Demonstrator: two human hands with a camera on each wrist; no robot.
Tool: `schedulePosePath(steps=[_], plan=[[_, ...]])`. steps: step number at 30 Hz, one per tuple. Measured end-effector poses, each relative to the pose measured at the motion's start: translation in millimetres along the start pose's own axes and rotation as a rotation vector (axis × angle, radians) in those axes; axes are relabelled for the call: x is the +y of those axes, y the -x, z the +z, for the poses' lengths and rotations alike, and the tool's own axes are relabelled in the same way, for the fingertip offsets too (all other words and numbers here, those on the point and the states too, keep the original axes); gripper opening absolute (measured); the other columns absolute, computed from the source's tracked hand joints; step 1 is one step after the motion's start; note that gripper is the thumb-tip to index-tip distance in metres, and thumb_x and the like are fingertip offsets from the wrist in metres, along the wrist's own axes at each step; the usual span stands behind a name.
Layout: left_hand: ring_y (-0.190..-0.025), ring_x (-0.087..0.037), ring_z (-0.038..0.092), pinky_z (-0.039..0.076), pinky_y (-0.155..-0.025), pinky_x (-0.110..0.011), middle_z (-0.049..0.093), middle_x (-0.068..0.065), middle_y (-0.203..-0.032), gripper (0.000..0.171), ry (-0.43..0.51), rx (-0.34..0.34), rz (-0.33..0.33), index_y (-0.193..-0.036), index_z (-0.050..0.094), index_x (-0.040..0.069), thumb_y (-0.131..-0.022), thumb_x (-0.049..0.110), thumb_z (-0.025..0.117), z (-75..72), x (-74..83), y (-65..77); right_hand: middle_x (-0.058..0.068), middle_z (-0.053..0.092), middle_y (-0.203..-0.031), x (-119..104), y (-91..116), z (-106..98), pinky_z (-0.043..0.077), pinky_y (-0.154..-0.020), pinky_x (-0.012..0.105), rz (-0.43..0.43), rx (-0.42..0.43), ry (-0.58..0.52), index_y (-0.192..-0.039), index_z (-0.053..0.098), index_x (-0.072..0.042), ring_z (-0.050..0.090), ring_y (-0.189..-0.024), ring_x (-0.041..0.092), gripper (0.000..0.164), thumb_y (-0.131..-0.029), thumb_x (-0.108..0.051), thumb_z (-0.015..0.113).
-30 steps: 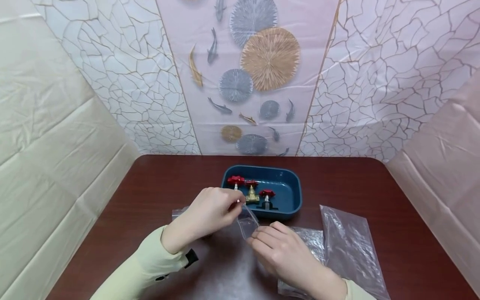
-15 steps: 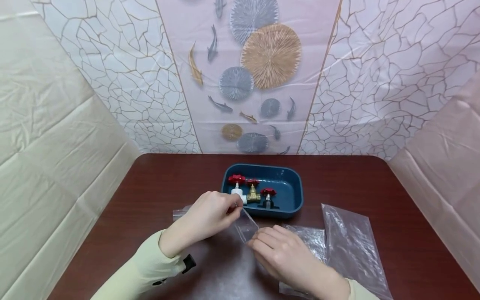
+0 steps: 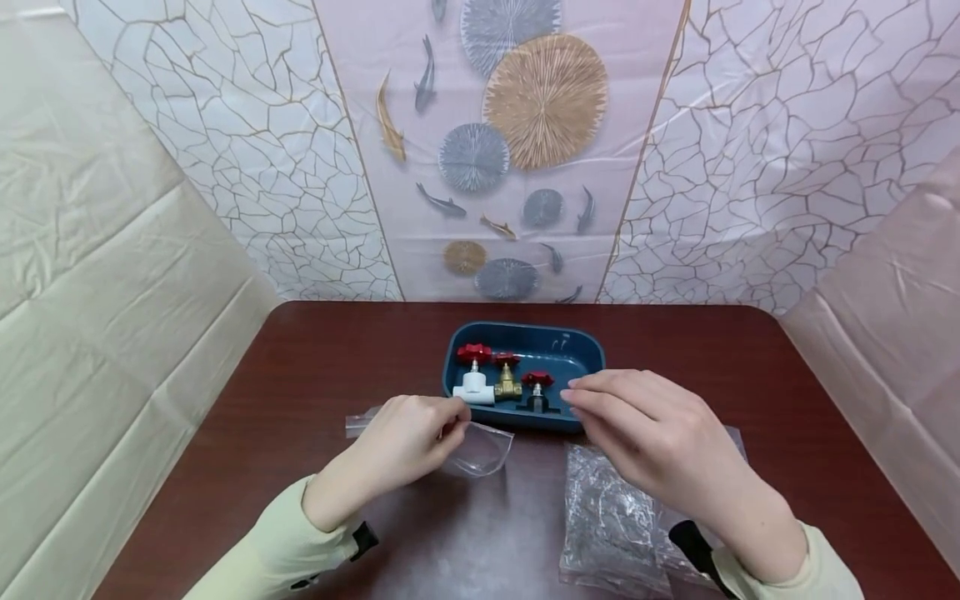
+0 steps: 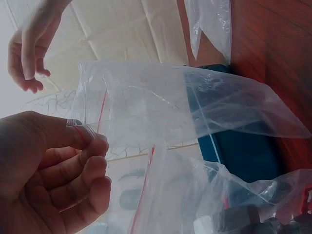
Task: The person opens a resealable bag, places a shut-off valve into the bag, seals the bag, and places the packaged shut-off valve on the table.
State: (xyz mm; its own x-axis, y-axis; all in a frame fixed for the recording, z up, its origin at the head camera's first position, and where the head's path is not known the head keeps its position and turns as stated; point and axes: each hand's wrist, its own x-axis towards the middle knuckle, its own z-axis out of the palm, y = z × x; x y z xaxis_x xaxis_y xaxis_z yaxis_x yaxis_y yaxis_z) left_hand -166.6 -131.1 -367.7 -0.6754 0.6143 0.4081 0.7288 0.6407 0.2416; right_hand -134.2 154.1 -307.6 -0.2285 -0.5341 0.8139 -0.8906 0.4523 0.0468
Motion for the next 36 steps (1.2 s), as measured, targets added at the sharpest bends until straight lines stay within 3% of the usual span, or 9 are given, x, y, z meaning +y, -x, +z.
schedulePosePath(steps=[6,10,14,19,23,27,30,36], plan=[[-0.052,0.000,0.038,0.031,-0.047,-0.019,0.048,0.013,-0.063,0.013,0.000,-0.006,-0.004,-0.081,0.065,0.016,-0.087,0.004,0.069,1.1,2.1,0.1,0.002,0.072,-0.105,4.4,-2.8,12.3,0.055,-0.077,0.035,0.056,-0.104,-0.014,-0.108,0.075,-0.007,0.069,-0.090,0.018,0.035,-0.107,-0.029,0.048],[-0.053,-0.001,0.041,0.033,-0.048,-0.018,0.050,0.013,-0.064,0.012,-0.004,0.004,0.017,-0.082,0.066,0.016,-0.087,0.006,0.071,3.1,5.0,-1.6,0.000,0.071,-0.104,18.5,-2.0,36.5,0.056,-0.077,0.035,0.125,-0.217,-0.010,-0.108,0.074,-0.009,0.068,-0.093,0.017,0.018,-0.100,-0.022,0.064],[-0.053,0.000,0.042,0.035,-0.048,-0.016,0.052,0.012,-0.064,0.009,0.010,-0.027,0.039,-0.084,0.068,0.015,-0.088,0.008,0.072,7.8,9.0,-1.0,-0.001,0.070,-0.103,32.7,0.3,71.7,0.056,-0.075,0.031,0.242,-0.400,-0.017,-0.106,0.074,-0.012,0.067,-0.090,0.013,0.017,-0.090,-0.017,0.077],[-0.052,0.001,0.041,0.034,-0.048,-0.015,0.051,0.012,-0.062,0.009,0.007,-0.028,0.068,-0.083,0.067,0.015,-0.088,0.008,0.072,12.5,13.5,-2.3,0.002,0.068,-0.103,54.4,-0.1,112.4,0.053,-0.066,0.030,0.438,-0.654,-0.009,-0.111,0.074,-0.013,0.064,-0.081,0.014,0.019,-0.092,-0.016,0.073],[-0.052,0.001,0.039,0.033,-0.047,-0.015,0.049,0.013,-0.062,0.011,0.013,-0.019,0.080,-0.082,0.066,0.016,-0.087,0.008,0.072,13.6,17.0,-3.3,0.005,0.067,-0.096,72.4,5.9,144.5,0.051,-0.066,0.035,0.540,-0.837,-0.004,-0.112,0.074,-0.011,0.060,-0.075,0.018,0.020,-0.093,-0.008,0.069],[-0.052,0.001,0.038,0.031,-0.047,-0.015,0.047,0.013,-0.062,0.014,0.006,-0.016,0.094,-0.080,0.064,0.017,-0.087,0.007,0.072,14.2,19.7,-3.5,0.007,0.065,-0.083,81.8,18.8,173.1,0.050,-0.063,0.038,0.576,-0.923,0.021,-0.102,0.075,-0.010,0.055,-0.068,0.021,0.019,-0.090,0.001,0.067],[-0.052,0.002,0.038,0.032,-0.048,-0.015,0.048,0.013,-0.061,0.014,0.000,-0.014,0.104,-0.080,0.064,0.017,-0.087,0.007,0.072,15.2,20.5,-3.3,0.008,0.065,-0.080,84.8,26.2,190.0,0.053,-0.061,0.041,0.573,-0.970,0.091,-0.097,0.074,-0.014,0.059,-0.068,0.023,0.018,-0.089,0.001,0.068],[-0.052,0.002,0.042,0.037,-0.049,-0.015,0.055,0.011,-0.064,0.008,0.006,-0.031,0.103,-0.085,0.068,0.015,-0.087,0.008,0.072,18.2,21.7,-3.0,0.008,0.064,-0.079,85.9,23.9,203.8,0.056,-0.064,0.043,0.570,-1.085,0.198,-0.104,0.073,-0.017,0.062,-0.069,0.023,0.014,-0.094,-0.010,0.068]])
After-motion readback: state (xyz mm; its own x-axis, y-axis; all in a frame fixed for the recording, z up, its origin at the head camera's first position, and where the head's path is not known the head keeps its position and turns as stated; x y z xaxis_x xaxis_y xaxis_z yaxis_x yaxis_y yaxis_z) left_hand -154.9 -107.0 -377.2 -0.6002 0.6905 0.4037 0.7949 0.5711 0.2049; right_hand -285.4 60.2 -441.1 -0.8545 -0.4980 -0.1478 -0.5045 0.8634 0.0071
